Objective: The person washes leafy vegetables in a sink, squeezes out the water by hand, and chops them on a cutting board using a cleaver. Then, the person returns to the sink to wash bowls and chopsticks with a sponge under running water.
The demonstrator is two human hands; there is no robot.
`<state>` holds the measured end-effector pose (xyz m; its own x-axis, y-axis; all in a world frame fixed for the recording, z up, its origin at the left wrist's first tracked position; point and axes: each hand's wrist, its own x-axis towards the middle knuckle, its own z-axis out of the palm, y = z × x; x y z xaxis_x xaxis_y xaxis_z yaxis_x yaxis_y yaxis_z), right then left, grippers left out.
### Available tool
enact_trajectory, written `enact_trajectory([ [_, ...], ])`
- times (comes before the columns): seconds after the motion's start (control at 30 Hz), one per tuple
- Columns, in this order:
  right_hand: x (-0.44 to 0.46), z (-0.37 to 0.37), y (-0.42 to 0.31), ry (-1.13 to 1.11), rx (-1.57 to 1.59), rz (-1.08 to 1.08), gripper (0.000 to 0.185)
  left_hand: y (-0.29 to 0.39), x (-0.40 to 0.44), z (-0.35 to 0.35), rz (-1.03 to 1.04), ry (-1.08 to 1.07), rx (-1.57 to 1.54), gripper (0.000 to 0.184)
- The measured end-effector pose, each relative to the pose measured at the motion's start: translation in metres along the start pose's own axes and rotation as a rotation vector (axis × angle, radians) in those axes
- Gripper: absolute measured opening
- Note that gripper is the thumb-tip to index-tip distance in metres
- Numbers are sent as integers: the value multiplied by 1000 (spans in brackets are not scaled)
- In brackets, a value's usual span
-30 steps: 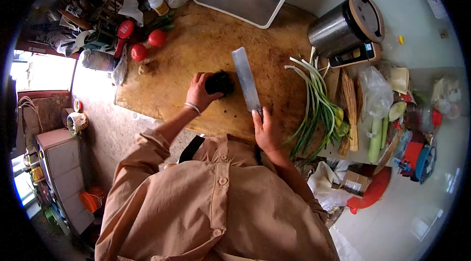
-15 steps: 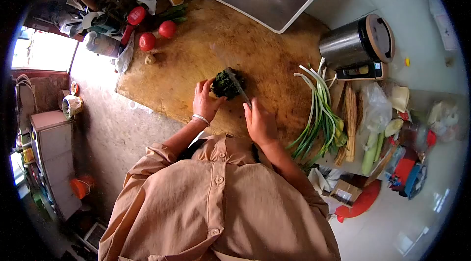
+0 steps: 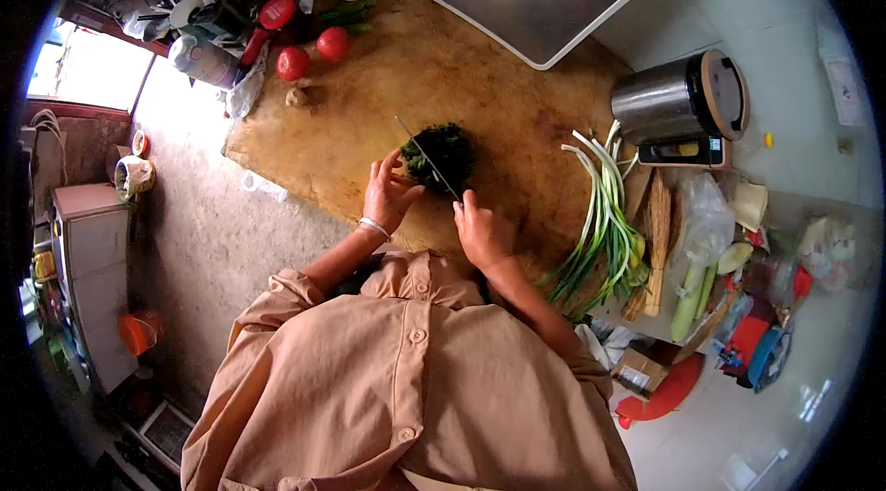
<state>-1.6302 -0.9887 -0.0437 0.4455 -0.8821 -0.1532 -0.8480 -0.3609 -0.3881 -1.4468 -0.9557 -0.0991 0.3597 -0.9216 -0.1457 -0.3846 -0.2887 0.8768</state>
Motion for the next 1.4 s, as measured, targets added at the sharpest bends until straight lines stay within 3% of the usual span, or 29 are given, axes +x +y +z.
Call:
enact_trajectory([
  [0.2,-4,-11,15,159,418,15,34,0,9,0,-23,-18,40,77],
  [0.27,-10,-22,17,144,767,208,35,7,10,0,-13,-1,60,77],
  [0.3,-10,-27,22,159,886,197,34,15,12,-1,48,26,123,78],
  [0.33,-14,-36,27,56,1055,318,31,24,14,-2,110,53,183,80],
  [0.37,-18,-42,30,36,1152,336,29,34,14,-1,165,39,234,68],
  [0.4,-20,-47,31,13,1249,352,28,31,19,0,171,34,232,68],
  [0.47,-25,-49,34,14,1260,368,26,18,35,-3,338,-160,246,52],
  [0.5,-26,-50,35,-6,1335,403,27,26,38,-6,203,-155,182,38],
  [0.6,-30,-51,34,-24,1407,469,30,50,38,-19,384,-155,474,43],
  [0.67,-30,-51,31,-71,1456,470,26,64,31,-15,568,-44,445,49],
  [0.87,-27,-59,13,-180,1435,430,24,100,30,-3,880,-397,509,86],
  [0.93,-31,-61,20,-103,1587,495,24,85,31,-12,832,-420,470,76],
  [1.0,-32,-71,33,-38,1503,427,20,51,33,-12,702,-378,416,62],
  [1.07,-32,-70,58,3,1027,206,18,34,34,-15,444,-188,-62,29],
  [1.1,-32,-81,59,42,614,178,38,27,40,-17,282,-162,-309,26],
  [1.13,-30,-94,55,50,613,187,38,25,47,-21,114,-132,-552,23],
  [1.2,-22,-120,45,166,-46,-199,55,28,55,-36,127,-74,-525,24],
  [1.23,-20,-126,44,70,-200,-164,61,47,53,-50,234,-60,-239,26],
  [1.27,-17,-125,46,73,-201,-157,61,59,49,-53,238,-66,-240,26],
  [1.33,-10,-120,50,111,-310,-334,57,81,39,-54,554,-156,-16,32],
  [1.37,-7,-118,51,121,-378,-378,52,95,34,-55,569,-370,9,48],
  [1.4,-4,-119,48,121,-378,-384,52,100,33,-50,758,-511,91,67],
])
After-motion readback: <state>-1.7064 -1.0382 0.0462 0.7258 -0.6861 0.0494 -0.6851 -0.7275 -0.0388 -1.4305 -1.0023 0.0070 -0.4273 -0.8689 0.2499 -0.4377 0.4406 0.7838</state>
